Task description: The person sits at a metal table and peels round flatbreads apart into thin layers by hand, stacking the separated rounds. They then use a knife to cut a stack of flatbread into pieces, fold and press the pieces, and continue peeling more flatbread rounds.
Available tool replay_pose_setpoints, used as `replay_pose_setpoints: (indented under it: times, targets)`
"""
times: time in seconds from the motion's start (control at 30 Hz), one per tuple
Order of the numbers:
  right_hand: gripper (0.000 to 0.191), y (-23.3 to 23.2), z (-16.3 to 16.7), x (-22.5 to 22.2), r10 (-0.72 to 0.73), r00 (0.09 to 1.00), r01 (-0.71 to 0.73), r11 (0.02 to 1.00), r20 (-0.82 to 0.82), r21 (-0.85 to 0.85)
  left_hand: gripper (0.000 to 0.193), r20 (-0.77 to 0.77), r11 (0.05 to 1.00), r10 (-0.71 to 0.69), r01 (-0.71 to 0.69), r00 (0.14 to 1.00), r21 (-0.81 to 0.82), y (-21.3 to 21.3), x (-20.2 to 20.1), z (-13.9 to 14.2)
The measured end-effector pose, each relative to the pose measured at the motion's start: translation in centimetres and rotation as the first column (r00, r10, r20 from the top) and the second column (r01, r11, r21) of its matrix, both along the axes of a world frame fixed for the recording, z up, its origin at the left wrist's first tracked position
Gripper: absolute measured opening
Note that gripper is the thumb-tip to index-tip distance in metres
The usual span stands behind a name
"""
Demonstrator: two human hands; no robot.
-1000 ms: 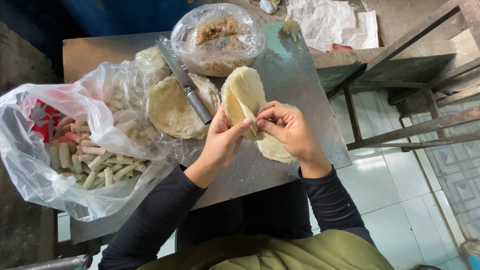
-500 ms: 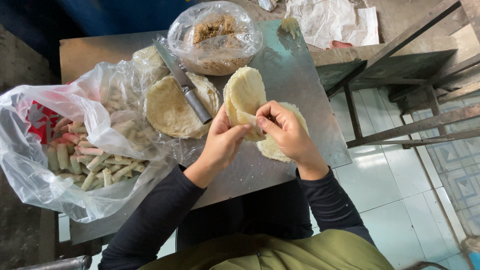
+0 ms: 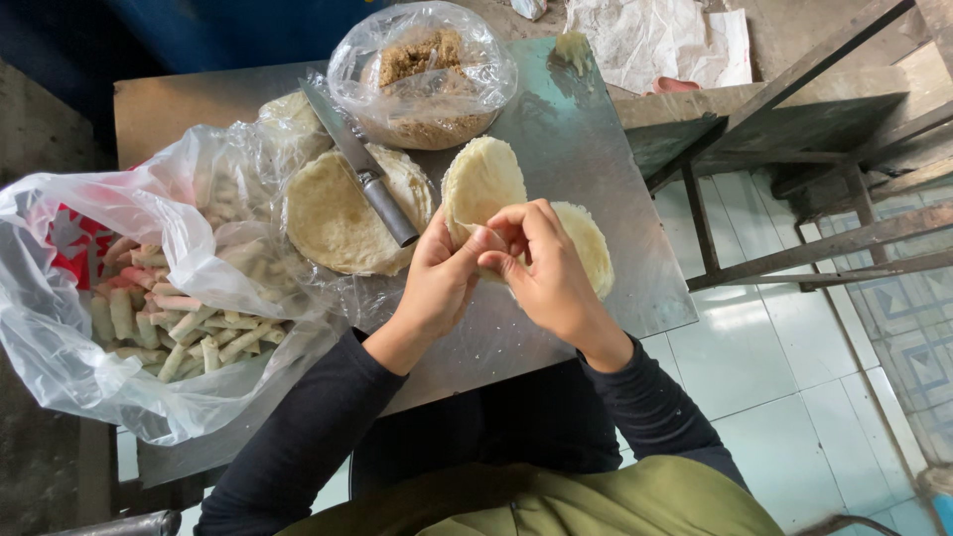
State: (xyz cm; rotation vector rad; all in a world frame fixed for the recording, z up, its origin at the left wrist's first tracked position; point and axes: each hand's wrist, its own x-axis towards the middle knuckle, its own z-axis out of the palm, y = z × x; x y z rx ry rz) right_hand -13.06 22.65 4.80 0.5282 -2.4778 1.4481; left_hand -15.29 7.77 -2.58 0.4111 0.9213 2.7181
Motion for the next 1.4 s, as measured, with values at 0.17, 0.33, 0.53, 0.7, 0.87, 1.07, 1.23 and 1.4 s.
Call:
replay_pose_setpoints:
  times: [0.17,0.33,0.53,0.7,0.87,1.07,1.23,1.4]
  targets:
    - [0.006,1.3,-0.9,-0.9,0.002,1.0,-0.002,1.0,0.011,0.0,0.052,-0.003,0.997,0.004,-0.004,1.0,-0.082,0.2,-0.1,0.1]
    - [0.007,3.7,-1.4,-4.2,-0.09,0.978,0.129,0.97,0.191,-0.204,0.052,-0.039,0.986,0.0,-0.006,0.999,-0.166,0.4,0.2,0.8]
    - [0.012,3.3,-0.4,-3.7,-0.008,1.0,0.008,0.992,-0.007,-0.123,0.045,0.031,0.974,-0.078,0.083,0.996,-0.212,0.1,0.3,1.2]
    - [0.015,3.9,2.7,-2.7,0.148,0.971,-0.104,0.969,-0.186,0.225,0.035,0.067,0.944,0.035,-0.011,0.997,-0.33,0.2,-0.1,1.1]
    - [0.008,5.1,4.2,-3.0,0.19,0.982,-0.188,0.975,-0.013,0.115,0.036,0.058,0.923,-0.082,0.098,0.995,-0.372,-0.5,-0.4,1.8]
    - [0.017,8.8,4.7,-4.8,0.076,0.99,-0.08,0.996,0.115,0.038,0.037,0.054,0.842,-0.264,0.257,0.963,-0.473,-2.2,-0.9,3.5]
    - [0.025,12.1,4.6,-6.6,0.058,0.995,-0.055,0.998,0.087,-0.032,0.037,0.117,0.781,-0.326,0.337,0.938,-0.526,-4.1,-1.3,5.0]
    - [0.024,14.9,5.2,-7.8,-0.113,0.994,0.113,0.991,-0.006,-0.066,0.037,0.194,0.785,-0.325,0.379,0.925,-0.49,-6.1,-1.6,6.4]
